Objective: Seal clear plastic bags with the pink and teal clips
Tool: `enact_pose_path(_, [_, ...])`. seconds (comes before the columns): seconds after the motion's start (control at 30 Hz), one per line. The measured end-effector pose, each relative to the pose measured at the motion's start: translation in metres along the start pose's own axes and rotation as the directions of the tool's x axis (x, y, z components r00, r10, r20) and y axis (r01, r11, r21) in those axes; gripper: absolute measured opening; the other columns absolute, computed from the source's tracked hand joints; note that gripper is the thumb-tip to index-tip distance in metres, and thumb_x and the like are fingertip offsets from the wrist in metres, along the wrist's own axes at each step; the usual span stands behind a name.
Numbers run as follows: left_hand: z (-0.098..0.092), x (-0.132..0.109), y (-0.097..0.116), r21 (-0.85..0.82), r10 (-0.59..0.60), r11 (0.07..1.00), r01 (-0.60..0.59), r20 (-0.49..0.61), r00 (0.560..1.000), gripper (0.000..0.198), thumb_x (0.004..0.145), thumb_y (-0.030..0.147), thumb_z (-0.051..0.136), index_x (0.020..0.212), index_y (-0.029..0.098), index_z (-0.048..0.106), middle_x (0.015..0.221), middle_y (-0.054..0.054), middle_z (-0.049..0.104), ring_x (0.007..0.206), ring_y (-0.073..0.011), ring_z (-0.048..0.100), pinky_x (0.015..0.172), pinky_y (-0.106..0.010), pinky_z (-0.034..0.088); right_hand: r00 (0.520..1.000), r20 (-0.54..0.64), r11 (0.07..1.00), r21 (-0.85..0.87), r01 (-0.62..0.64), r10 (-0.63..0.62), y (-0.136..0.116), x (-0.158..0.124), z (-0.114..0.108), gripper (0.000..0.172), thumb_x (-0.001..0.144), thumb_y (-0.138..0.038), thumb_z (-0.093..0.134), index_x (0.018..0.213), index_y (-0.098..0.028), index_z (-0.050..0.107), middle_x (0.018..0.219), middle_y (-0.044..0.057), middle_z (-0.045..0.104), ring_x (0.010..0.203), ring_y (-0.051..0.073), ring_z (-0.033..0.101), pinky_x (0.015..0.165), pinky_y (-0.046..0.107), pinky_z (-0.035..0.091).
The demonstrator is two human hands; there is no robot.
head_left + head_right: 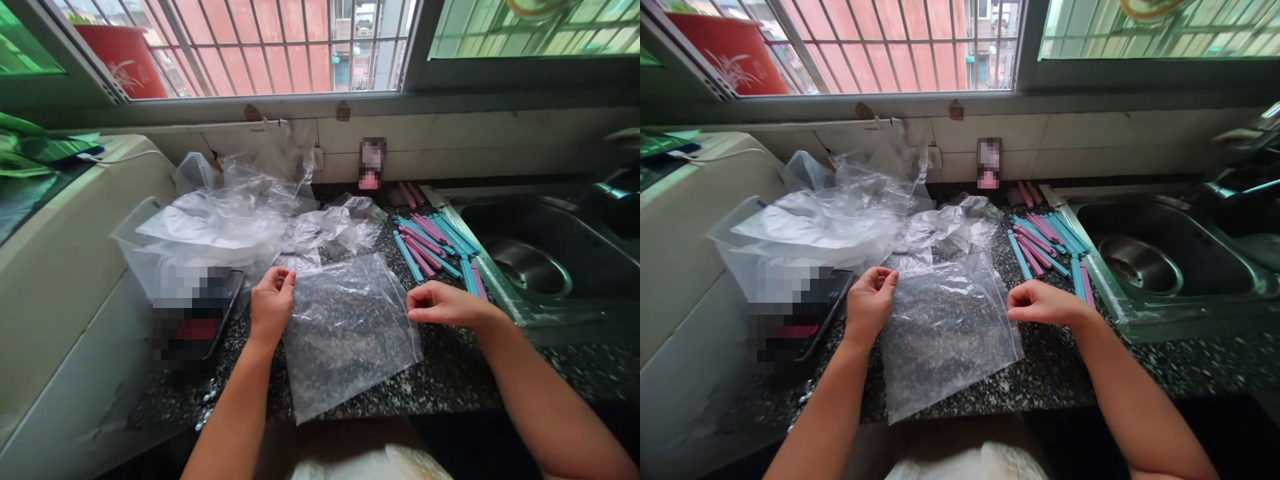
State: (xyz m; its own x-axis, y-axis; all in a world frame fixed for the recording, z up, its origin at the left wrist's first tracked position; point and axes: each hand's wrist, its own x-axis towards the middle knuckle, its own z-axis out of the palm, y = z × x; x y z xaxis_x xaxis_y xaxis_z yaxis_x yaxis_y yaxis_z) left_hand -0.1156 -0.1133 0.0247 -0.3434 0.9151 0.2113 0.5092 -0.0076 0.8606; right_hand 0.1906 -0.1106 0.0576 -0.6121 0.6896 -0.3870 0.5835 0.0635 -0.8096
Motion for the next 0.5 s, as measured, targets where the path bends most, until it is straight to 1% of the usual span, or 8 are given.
enact_pose_path(0.07, [0.001, -0.001, 0.002, -0.005, -0.007, 1.0, 0.007, 0.02, 1.0, 0.018, 0.073, 0.033, 0.053, 0.067, 0.017, 0.054, 0.05, 0.004, 0.05, 0.044, -0.0083, 0.046, 0.044, -0.017, 0.034, 0.999, -0.043, 0.999, 0.049, -0.011, 0.014, 0.001, 0.003, 0.0, 0.031, 0.071, -0.044, 0.058, 0.063, -0.014, 0.054, 0.058, -0.003, 0.044, 0.055, 0.008, 0.038, 0.052, 0.022, 0.028])
enact_pose_path(0.13, [0.001, -0.001, 0.003, -0.021, -0.008, 1.0, 0.009, 0.043, 0.999, 0.017, 0.073, 0.033, 0.053, 0.067, 0.017, 0.053, 0.05, 0.004, 0.051, 0.044, -0.0081, 0.046, 0.043, -0.017, 0.033, 0.98, -0.194, 0.991, 0.13, -0.01, 0.036, 0.004, 0.008, 0.0, 0.035, 0.07, -0.048, 0.058, 0.064, -0.014, 0.055, 0.057, -0.003, 0.045, 0.053, 0.008, 0.037, 0.05, 0.022, 0.029])
enact_pose_path(0.17, [0.002, -0.002, 0.003, -0.03, -0.005, 1.0, 0.007, 0.053, 0.999, 0.017, 0.073, 0.033, 0.053, 0.067, 0.017, 0.053, 0.051, 0.004, 0.051, 0.044, -0.008, 0.046, 0.043, -0.017, 0.033, 0.952, -0.302, 0.984, 0.179, 0.0, 0.055, 0.006, 0.012, 0.001, 0.036, 0.069, -0.051, 0.058, 0.065, -0.015, 0.056, 0.055, -0.003, 0.044, 0.051, 0.007, 0.036, 0.048, 0.022, 0.028])
enact_pose_path(0.23, [0.002, -0.003, 0.004, -0.038, 0.007, 0.999, -0.004, 0.071, 0.997, 0.017, 0.073, 0.033, 0.053, 0.067, 0.017, 0.053, 0.052, 0.004, 0.052, 0.045, -0.008, 0.046, 0.044, -0.017, 0.033, 0.853, -0.51, 0.956, 0.289, 0.048, 0.111, 0.011, 0.019, 0.002, 0.041, 0.067, -0.056, 0.058, 0.068, -0.015, 0.057, 0.056, -0.004, 0.044, 0.048, 0.006, 0.034, 0.044, 0.021, 0.025])
enact_pose_path(0.27, [0.003, -0.004, 0.005, -0.039, 0.016, 0.999, -0.013, 0.08, 0.997, 0.017, 0.074, 0.033, 0.053, 0.067, 0.017, 0.053, 0.052, 0.004, 0.052, 0.045, -0.008, 0.046, 0.044, -0.017, 0.034, 0.802, -0.581, 0.938, 0.336, 0.081, 0.139, 0.014, 0.023, 0.004, 0.043, 0.065, -0.058, 0.058, 0.07, -0.015, 0.057, 0.058, -0.003, 0.046, 0.047, 0.006, 0.034, 0.042, 0.021, 0.024])
enact_pose_path(0.3, [0.003, -0.005, 0.005, -0.04, 0.023, 0.999, -0.019, 0.087, 0.996, 0.018, 0.074, 0.033, 0.053, 0.067, 0.017, 0.053, 0.053, 0.004, 0.052, 0.045, -0.008, 0.047, 0.044, -0.017, 0.034, 0.769, -0.619, 0.922, 0.373, 0.109, 0.159, 0.016, 0.026, 0.005, 0.046, 0.064, -0.06, 0.058, 0.072, -0.016, 0.057, 0.061, -0.001, 0.049, 0.048, 0.007, 0.036, 0.041, 0.021, 0.024])
enact_pose_path(0.37, [0.005, -0.007, 0.005, -0.042, 0.032, 0.999, -0.028, 0.097, 0.995, 0.018, 0.074, 0.034, 0.053, 0.067, 0.017, 0.053, 0.052, 0.004, 0.052, 0.045, -0.0081, 0.047, 0.045, -0.018, 0.034, 0.763, -0.624, 0.901, 0.412, 0.136, 0.17, 0.02, 0.031, 0.008, 0.049, 0.063, -0.063, 0.058, 0.072, -0.015, 0.058, 0.066, 0.002, 0.052, 0.051, 0.008, 0.039, 0.041, 0.021, 0.026])
enact_pose_path(0.5, [0.007, -0.011, 0.006, -0.061, 0.049, 0.997, -0.042, 0.113, 0.992, 0.019, 0.074, 0.034, 0.053, 0.068, 0.017, 0.053, 0.052, 0.004, 0.052, 0.046, -0.008, 0.047, 0.045, -0.018, 0.034, 0.822, -0.551, 0.905, 0.41, 0.117, 0.144, 0.02, 0.033, 0.015, 0.045, 0.062, -0.059, 0.063, 0.069, -0.015, 0.06, 0.062, 0.0, 0.052, 0.053, 0.009, 0.041, 0.045, 0.021, 0.03])
